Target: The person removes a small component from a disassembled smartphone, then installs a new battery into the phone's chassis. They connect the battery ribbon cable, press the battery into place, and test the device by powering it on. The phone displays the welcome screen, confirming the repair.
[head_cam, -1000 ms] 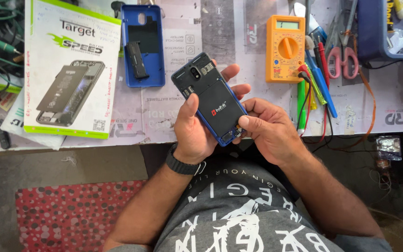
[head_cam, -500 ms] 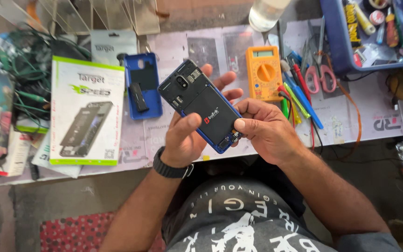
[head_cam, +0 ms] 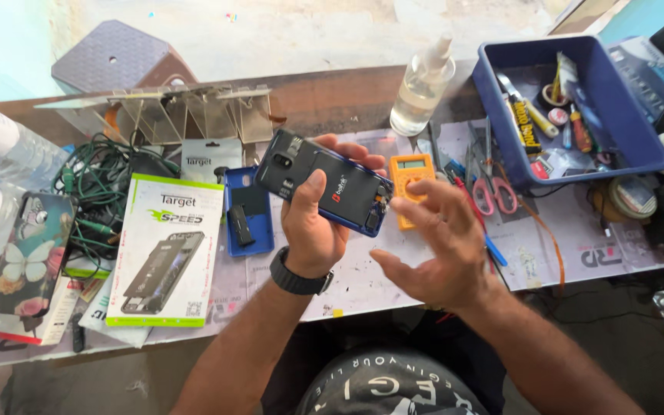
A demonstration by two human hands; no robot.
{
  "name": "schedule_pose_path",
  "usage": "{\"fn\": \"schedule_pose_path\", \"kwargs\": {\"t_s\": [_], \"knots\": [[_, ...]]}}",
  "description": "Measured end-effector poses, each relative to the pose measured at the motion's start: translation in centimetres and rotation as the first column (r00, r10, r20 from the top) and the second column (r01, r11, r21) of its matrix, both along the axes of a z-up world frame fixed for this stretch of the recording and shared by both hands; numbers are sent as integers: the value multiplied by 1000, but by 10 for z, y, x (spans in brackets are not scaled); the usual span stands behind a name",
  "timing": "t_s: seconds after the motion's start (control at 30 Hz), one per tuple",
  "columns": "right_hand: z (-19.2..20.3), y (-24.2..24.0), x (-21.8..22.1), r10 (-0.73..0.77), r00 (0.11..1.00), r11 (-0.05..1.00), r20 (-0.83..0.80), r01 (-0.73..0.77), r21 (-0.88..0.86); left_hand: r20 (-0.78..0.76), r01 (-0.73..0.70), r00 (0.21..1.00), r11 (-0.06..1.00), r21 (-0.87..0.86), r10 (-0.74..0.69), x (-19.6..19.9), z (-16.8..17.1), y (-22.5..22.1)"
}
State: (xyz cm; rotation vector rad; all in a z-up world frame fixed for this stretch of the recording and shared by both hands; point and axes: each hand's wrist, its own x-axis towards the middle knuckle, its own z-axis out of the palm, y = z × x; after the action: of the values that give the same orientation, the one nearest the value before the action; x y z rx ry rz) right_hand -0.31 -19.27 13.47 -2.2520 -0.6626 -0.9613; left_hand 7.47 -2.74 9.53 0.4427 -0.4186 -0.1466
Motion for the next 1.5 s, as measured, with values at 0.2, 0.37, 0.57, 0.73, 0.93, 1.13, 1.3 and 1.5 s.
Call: {"fn": "schedule_pose_path", "kwargs": {"t_s": [0.2, 0.37, 0.57, 0.73, 0.93, 1.13, 1.3, 1.5], "knots": [[-23, 15, 15, -86, 961, 993, 261, 103, -49, 120, -306, 946, 952, 14, 302, -7, -1, -21], [-20, 6, 16, -51, 930, 998, 363, 59, -9, 285, -479, 858, 867, 137, 428, -33, 5, -26], [-19, -5, 11, -78, 897, 996, 434, 87, -1, 501, -647, 733, 699, 304, 461, -61, 12, -21], [-25, -5, 3, -143, 886, 986, 440, 167, -15, 583, -749, 635, 587, 307, 506, -64, 8, -27], [-31, -6, 7, -80, 884, 997, 461, 80, 18, 599, -792, 590, 533, 299, 541, -69, -6, -39], [-24, -22, 2, 82, 915, 971, 396, -163, 175, 904, -927, 276, 340, 160, 327, -63, 6, -11], [-19, -27, -9, 310, 911, 894, 271, -377, 242, 958, -889, 265, 358, 285, -107, -51, 42, 40], [-23, -18, -14, 416, 867, 832, 275, -485, 269, 923, -893, 220, 316, 321, -316, -45, 68, 47]]}}
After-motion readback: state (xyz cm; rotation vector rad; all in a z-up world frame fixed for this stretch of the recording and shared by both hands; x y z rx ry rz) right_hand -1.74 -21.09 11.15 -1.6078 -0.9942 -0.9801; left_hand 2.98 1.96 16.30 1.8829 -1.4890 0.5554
